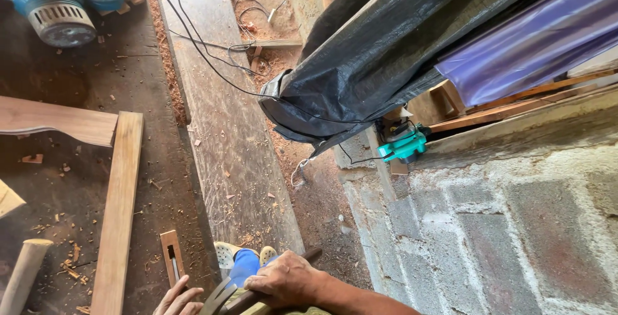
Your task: The person works at a wooden workbench, fitting a shaped wooden piece into a slotted rail and hammering it into place. They then secure the assembly in a metal clamp, tightening the clamp by hand and tapping the wood with a hammer to seat the joints.
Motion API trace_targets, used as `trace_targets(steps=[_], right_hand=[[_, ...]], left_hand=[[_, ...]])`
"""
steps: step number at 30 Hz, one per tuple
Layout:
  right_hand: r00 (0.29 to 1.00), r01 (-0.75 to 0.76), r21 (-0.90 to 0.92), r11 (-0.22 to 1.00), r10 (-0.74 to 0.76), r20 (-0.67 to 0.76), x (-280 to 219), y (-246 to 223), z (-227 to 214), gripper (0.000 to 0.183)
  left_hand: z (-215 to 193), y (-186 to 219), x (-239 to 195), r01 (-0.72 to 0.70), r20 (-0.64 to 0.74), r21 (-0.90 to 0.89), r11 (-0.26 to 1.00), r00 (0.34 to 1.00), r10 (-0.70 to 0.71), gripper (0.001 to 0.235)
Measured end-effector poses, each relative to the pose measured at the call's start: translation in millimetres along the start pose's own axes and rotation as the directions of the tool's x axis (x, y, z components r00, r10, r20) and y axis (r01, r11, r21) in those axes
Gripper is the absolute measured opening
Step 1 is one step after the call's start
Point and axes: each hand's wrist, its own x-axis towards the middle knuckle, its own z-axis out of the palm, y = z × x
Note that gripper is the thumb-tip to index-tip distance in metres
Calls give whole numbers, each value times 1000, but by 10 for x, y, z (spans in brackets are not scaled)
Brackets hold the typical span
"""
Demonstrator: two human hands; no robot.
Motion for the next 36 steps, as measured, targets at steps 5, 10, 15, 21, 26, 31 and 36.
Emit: trace_targets(steps=[5,10,15,21,26,31,36], right_hand=[[1000,6,18,1000,-5,-16,-21,-38,12,7],[999,4,59,998,-1,-48,-83,-71,-18,8],[994,-10,71,997,18,-111,-213,-57,5,17],[984,-39,82,996,53,-168,-432,-9,201,11],[984,-50,81,995,63,-167,-511,-2,310,24],[971,38,110,993,-11,-238,-512,-48,328,28],[960,-114,81,990,131,-248,-325,-276,468,28]], left_hand=[[-311,199,155,130,193,105,986,970,-148,8],[-741,364,512,372,356,89,924,854,-379,15],[-880,299,640,229,321,-212,950,935,-154,14],[-853,437,647,140,167,-207,968,980,-107,15],[-1063,632,699,238,210,-103,966,954,-213,12],[-1291,777,917,294,349,-61,954,902,-255,22],[-1743,1258,1242,171,431,-18,985,891,-146,46]])
